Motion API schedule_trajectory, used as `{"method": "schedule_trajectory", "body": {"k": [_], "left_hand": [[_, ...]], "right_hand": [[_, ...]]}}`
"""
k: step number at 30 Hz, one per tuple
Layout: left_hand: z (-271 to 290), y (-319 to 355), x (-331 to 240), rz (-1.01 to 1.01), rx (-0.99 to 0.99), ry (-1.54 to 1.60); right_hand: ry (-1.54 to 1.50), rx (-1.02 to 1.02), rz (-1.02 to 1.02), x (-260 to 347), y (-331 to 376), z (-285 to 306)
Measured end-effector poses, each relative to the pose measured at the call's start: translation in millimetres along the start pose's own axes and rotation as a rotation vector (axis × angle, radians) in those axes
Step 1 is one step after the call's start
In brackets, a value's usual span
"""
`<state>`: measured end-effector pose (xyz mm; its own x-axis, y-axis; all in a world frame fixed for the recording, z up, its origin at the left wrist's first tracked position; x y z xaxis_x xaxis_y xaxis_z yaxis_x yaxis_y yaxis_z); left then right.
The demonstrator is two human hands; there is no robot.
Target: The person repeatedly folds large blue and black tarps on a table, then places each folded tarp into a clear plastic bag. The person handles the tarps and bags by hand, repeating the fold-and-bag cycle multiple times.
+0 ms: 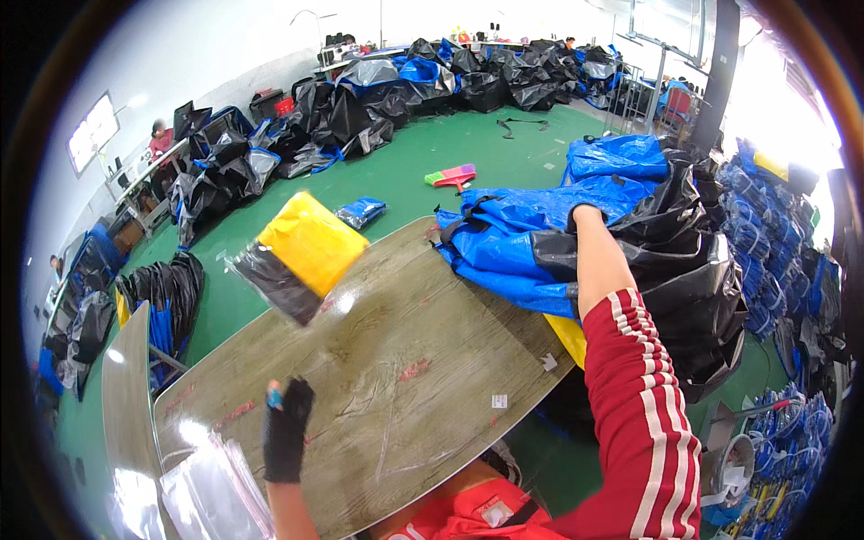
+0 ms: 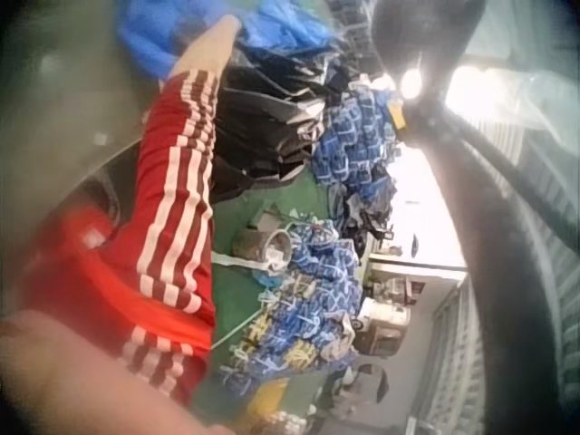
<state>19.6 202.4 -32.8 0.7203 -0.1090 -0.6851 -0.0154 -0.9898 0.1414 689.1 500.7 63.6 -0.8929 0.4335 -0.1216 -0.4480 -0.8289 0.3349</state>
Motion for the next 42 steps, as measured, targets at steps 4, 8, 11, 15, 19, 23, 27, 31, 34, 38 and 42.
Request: {"method": "schedule_trajectory", "body": {"k": [4,8,11,15,19,23,27,31,34,38,42], "left_hand": [[5.3,22.3,54.5,0.044,0.029,-0.263],[5.5,38.6,85.2,0.125,0.065,-0.309],[12.9,40.4,93.2,0.247,-0.004,-0.363],[14.3,33.3,80.4,0.262,0.152,-0.079],[18.5,56.4,40.3,0.240,0.168,0.143],[44.2,151.0,-6.9,0.045,0.072,-0.015],[93.0,287.1,-49.5,-0.057,-0.175,-0.290],[120.6,394.3,-78.3,0.004,-0.417,-0.441],[117.0,440.0,-57.7,0.158,-0.521,-0.649],[114.5,483.2,-12.5,0.253,-0.832,-1.030],[122.7,500.4,-8.6,0.332,-0.929,-1.043]], "right_hand": [[-0.162,-0.160,0.021,-13.7,-0.9,-9.6],[-0.261,-0.513,0.230,2.2,59.5,25.9],[-0.325,-0.813,0.612,14.6,164.7,51.1],[-0.500,-0.622,1.238,-18.2,329.3,31.7],[-0.554,0.051,1.233,-48.5,415.5,-40.8],[-0.502,0.507,1.132,0.9,453.1,-161.3],[-0.219,0.838,1.035,58.8,487.8,-248.4],[0.085,0.435,1.685,105.1,486.6,-221.7],[-0.115,0.117,1.375,152.9,428.6,-201.6],[0.001,-0.411,1.179,181.3,347.7,-227.0],[-0.133,-0.154,1.244,186.7,311.4,-246.4]]}}
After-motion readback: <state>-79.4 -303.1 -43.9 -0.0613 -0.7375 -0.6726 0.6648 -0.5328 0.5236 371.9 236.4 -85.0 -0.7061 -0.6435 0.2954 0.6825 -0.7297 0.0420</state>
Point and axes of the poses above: each hand's wrist, its own y-axis away from the middle knuckle, its own z-axis out of the back of the hand, x = y × z, the point moved 3 cm from there along -y, towards the middle knuckle, and after that the axes turned 10 degrees about -y, right-handed, at the moved point
